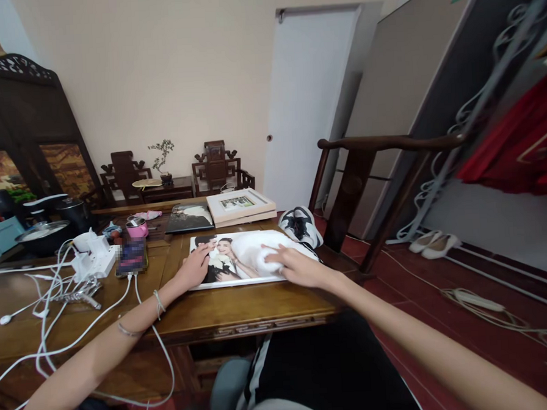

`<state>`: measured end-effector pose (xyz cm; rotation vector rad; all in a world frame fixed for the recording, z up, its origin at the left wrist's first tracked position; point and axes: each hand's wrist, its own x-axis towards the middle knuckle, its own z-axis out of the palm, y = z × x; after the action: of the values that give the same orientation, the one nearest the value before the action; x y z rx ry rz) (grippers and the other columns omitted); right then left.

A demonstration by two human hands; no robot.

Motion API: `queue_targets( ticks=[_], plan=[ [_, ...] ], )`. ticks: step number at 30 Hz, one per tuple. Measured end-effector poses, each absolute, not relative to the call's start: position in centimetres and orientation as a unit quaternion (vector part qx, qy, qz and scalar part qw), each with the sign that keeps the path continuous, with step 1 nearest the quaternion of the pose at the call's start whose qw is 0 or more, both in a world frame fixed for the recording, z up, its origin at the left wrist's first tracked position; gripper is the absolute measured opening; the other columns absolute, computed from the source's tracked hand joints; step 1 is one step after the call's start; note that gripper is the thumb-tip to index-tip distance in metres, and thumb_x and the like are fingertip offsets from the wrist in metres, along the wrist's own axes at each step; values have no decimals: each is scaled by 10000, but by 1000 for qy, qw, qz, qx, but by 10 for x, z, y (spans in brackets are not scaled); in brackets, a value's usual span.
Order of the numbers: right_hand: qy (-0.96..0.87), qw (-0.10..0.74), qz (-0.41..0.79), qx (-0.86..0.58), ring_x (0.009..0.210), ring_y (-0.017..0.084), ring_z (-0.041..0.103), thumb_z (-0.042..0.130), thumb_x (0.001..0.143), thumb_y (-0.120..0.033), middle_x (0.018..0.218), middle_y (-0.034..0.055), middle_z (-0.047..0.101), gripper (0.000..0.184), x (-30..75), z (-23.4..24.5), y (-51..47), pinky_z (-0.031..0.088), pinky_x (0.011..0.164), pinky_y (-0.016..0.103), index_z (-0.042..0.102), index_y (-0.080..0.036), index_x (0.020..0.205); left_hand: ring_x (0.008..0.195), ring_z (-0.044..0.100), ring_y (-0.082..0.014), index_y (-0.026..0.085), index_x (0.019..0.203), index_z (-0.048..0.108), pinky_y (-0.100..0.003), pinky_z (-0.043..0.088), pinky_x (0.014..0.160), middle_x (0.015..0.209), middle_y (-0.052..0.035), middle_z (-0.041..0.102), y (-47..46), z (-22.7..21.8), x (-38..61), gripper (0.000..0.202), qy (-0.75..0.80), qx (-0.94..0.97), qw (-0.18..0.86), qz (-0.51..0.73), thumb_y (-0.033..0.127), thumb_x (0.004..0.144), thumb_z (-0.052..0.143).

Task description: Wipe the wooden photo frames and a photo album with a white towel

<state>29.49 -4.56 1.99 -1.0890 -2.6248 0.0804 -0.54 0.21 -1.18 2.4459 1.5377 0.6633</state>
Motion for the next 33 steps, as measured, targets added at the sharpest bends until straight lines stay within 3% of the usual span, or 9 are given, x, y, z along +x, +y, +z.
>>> queue_targets(
  ticks=[4, 12, 14, 18, 21, 25, 29, 33],
  plan=[
    [-898, 163, 11, -409, 1046, 272, 612, 401, 679, -69, 1085, 114, 693, 478, 274, 23, 26, 410, 925, 370, 661, -141, 1074, 1391, 313, -229, 176, 1337, 487, -460, 292, 1124, 1460, -84, 421, -1, -8, -3, 440, 525, 818, 93, 218, 236, 935, 318],
    [-893, 157, -1, -423, 1004, 264, 627, 403, 668, -58, 1032, 108, 708, 462, 267, 26, 29, 423, 892, 351, 672, -154, 1031, 1373, 347, -224, 185, 1319, 508, -445, 306, 1120, 1439, -80, 451, -2, -12, -3, 432, 533, 809, 80, 235, 227, 924, 339],
    [-903, 149, 2, -403, 1134, 281, 570, 407, 666, -56, 1077, 109, 691, 462, 273, 22, -3, 383, 972, 409, 658, -169, 1037, 1371, 349, -229, 188, 1320, 508, -452, 309, 1118, 1435, -74, 457, -2, -12, -2, 435, 529, 810, 79, 240, 223, 922, 336],
    [-920, 134, 28, -366, 1371, 259, 319, 379, 624, -5, 1302, 124, 572, 542, 287, 20, -79, 214, 1107, 519, 619, -179, 1078, 1378, 335, -242, 171, 1322, 509, -456, 299, 1122, 1450, -79, 436, -3, -12, -1, 441, 542, 803, 89, 231, 225, 926, 322],
    [-927, 130, 56, -348, 1378, 239, 303, 388, 617, -5, 1386, 121, 500, 521, 294, 23, -115, 202, 1129, 497, 628, -194, 1039, 1381, 330, -239, 182, 1322, 507, -453, 292, 1124, 1460, -72, 422, -5, -12, 0, 440, 541, 805, 89, 227, 231, 928, 320],
    [-928, 130, 63, -344, 1380, 241, 301, 375, 628, -7, 1323, 117, 558, 526, 291, 23, -99, 218, 1124, 494, 631, -184, 1052, 1379, 333, -240, 183, 1330, 499, -464, 302, 1117, 1459, -76, 424, -7, -10, 0, 444, 537, 808, 88, 226, 224, 924, 322],
    [-921, 136, 31, -364, 1295, 285, 433, 386, 655, -29, 1191, 123, 642, 521, 276, 21, -29, 227, 1094, 524, 625, -162, 1098, 1376, 338, -239, 180, 1337, 493, -470, 314, 1110, 1443, -81, 445, -5, -9, -2, 449, 522, 816, 87, 231, 227, 925, 321],
    [-901, 146, -3, -409, 1097, 282, 589, 392, 695, -58, 1119, 139, 672, 460, 257, 25, 34, 352, 1003, 431, 644, -133, 1072, 1370, 351, -224, 193, 1322, 510, -453, 314, 1115, 1434, -72, 458, -2, -12, -5, 441, 519, 816, 86, 239, 225, 919, 334]
  ],
)
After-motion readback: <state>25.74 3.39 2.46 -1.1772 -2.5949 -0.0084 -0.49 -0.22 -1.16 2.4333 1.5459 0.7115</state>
